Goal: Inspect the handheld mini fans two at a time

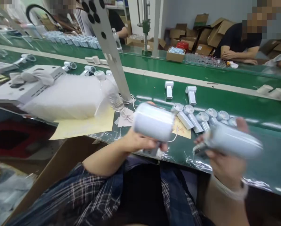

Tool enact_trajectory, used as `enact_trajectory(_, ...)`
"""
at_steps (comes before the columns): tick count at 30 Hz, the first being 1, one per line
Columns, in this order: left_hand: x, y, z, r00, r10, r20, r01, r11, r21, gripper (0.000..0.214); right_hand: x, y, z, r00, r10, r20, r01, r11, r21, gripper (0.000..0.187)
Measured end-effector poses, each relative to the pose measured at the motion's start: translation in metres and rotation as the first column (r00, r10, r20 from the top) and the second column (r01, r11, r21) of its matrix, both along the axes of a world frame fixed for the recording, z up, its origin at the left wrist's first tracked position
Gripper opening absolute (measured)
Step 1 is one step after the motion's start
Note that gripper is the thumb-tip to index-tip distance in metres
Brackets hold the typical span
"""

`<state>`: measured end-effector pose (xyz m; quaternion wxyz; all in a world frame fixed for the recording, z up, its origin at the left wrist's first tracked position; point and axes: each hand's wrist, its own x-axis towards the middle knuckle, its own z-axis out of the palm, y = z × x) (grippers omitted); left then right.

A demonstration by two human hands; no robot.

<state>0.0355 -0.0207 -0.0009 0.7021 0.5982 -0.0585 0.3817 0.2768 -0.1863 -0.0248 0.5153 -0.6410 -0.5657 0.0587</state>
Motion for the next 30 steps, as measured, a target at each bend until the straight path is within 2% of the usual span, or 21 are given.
enact_trajectory(2, 0.031, -0.020, -0.018, 0.984, 0.178, 0.014, -0.178, 0.984, -0.015, 0.077, -0.022, 0.013, -0.015, 0.996, 0.007, -0.089, -0.007, 1.000, -0.001, 0.101)
enact_trajectory(4, 0.063, -0.038, -0.036, 0.918, 0.396, -0.011, -0.396, 0.918, -0.001, 0.089, -0.039, 0.022, -0.031, 0.967, 0.143, -0.210, -0.152, 0.988, -0.026, 0.110)
enact_trajectory(5, 0.077, -0.045, -0.044, 0.895, 0.442, -0.054, -0.443, 0.897, 0.006, 0.095, -0.043, 0.024, -0.037, 0.946, 0.198, -0.257, -0.217, 0.975, -0.047, 0.116)
enact_trajectory(6, 0.088, -0.049, -0.050, 0.892, 0.437, -0.115, -0.439, 0.898, 0.009, 0.098, -0.042, 0.022, -0.042, 0.933, 0.219, -0.287, -0.250, 0.965, -0.079, 0.122)
enact_trajectory(7, 0.097, -0.050, -0.054, 0.904, 0.382, -0.190, -0.385, 0.923, 0.022, 0.099, -0.037, 0.018, -0.044, 0.940, 0.186, -0.286, -0.230, 0.965, -0.127, 0.124)
enact_trajectory(9, 0.108, -0.039, -0.056, 0.910, 0.216, -0.353, -0.186, 0.976, 0.118, 0.098, -0.015, -0.001, -0.045, 0.983, 0.006, -0.184, -0.053, 0.966, -0.255, 0.118)
enact_trajectory(10, 0.112, -0.025, -0.053, 0.881, 0.166, -0.444, -0.079, 0.975, 0.208, 0.094, 0.001, -0.015, -0.045, 0.992, -0.091, -0.085, 0.059, 0.947, -0.316, 0.111)
enact_trajectory(11, 0.117, -0.006, -0.048, 0.829, 0.176, -0.531, 0.003, 0.948, 0.319, 0.087, 0.018, -0.031, -0.046, 0.986, -0.164, 0.036, 0.166, 0.917, -0.363, 0.103)
enact_trajectory(12, 0.121, 0.018, -0.042, 0.756, 0.254, -0.603, 0.048, 0.897, 0.438, 0.076, 0.036, -0.048, -0.048, 0.970, -0.190, 0.151, 0.236, 0.883, -0.406, 0.093)
enact_trajectory(13, 0.127, 0.045, -0.035, 0.666, 0.392, -0.635, 0.049, 0.826, 0.561, 0.063, 0.051, -0.066, -0.052, 0.957, -0.172, 0.233, 0.262, 0.856, -0.446, 0.083)
enact_trajectory(14, 0.134, 0.074, -0.029, 0.533, 0.575, -0.621, -0.010, 0.738, 0.675, 0.051, 0.064, -0.083, -0.057, 0.946, -0.146, 0.291, 0.276, 0.834, -0.478, 0.075)
enact_trajectory(15, 0.141, 0.103, -0.024, 0.357, 0.720, -0.595, -0.073, 0.656, 0.751, 0.045, 0.074, -0.097, -0.062, 0.933, -0.135, 0.333, 0.295, 0.818, -0.494, 0.070)
enact_trajectory(17, 0.159, 0.154, -0.020, 0.159, 0.773, -0.614, -0.137, 0.633, 0.762, 0.047, 0.084, -0.116, -0.073, 0.892, -0.178, 0.414, 0.374, 0.806, -0.459, 0.067)
enact_trajectory(19, 0.178, 0.187, -0.027, 0.032, 0.752, -0.658, -0.141, 0.655, 0.742, 0.053, 0.082, -0.117, -0.076, 0.807, -0.301, 0.508, 0.515, 0.780, -0.356, 0.066)
enact_trajectory(22, 0.210, 0.206, -0.043, -0.040, 0.730, -0.683, -0.121, 0.675, 0.728, 0.056, 0.059, -0.091, -0.067, 0.626, -0.546, 0.557, 0.713, 0.691, -0.123, 0.061)
enact_trajectory(23, 0.222, 0.208, -0.047, -0.041, 0.724, -0.689, -0.109, 0.682, 0.723, 0.054, 0.047, -0.076, -0.063, 0.612, -0.593, 0.523, 0.722, 0.689, -0.063, 0.055)
enact_trajectory(24, 0.235, 0.209, -0.049, -0.035, 0.712, -0.701, -0.091, 0.696, 0.712, 0.051, 0.033, -0.058, -0.060, 0.637, -0.605, 0.478, 0.695, 0.719, -0.017, 0.048)
enact_trajectory(25, 0.248, 0.210, -0.049, -0.028, 0.694, -0.719, -0.064, 0.717, 0.694, 0.048, 0.018, -0.040, -0.058, 0.719, -0.552, 0.423, 0.613, 0.790, -0.011, 0.037)
enact_trajectory(26, 0.262, 0.211, -0.048, -0.021, 0.672, -0.740, -0.030, 0.740, 0.672, 0.046, 0.002, -0.020, -0.059, 0.828, -0.402, 0.392, 0.471, 0.877, -0.096, 0.031)
enact_trajectory(27, 0.276, 0.212, -0.045, -0.018, 0.648, -0.761, 0.006, 0.761, 0.648, 0.045, -0.012, 0.000, -0.062, 0.873, -0.289, 0.391, 0.379, 0.909, -0.174, 0.028)
enact_trajectory(30, 0.318, 0.209, -0.039, -0.048, 0.608, -0.792, 0.073, 0.793, 0.605, 0.045, -0.043, 0.050, -0.080, 0.897, -0.177, 0.406, 0.313, 0.901, -0.299, 0.016)
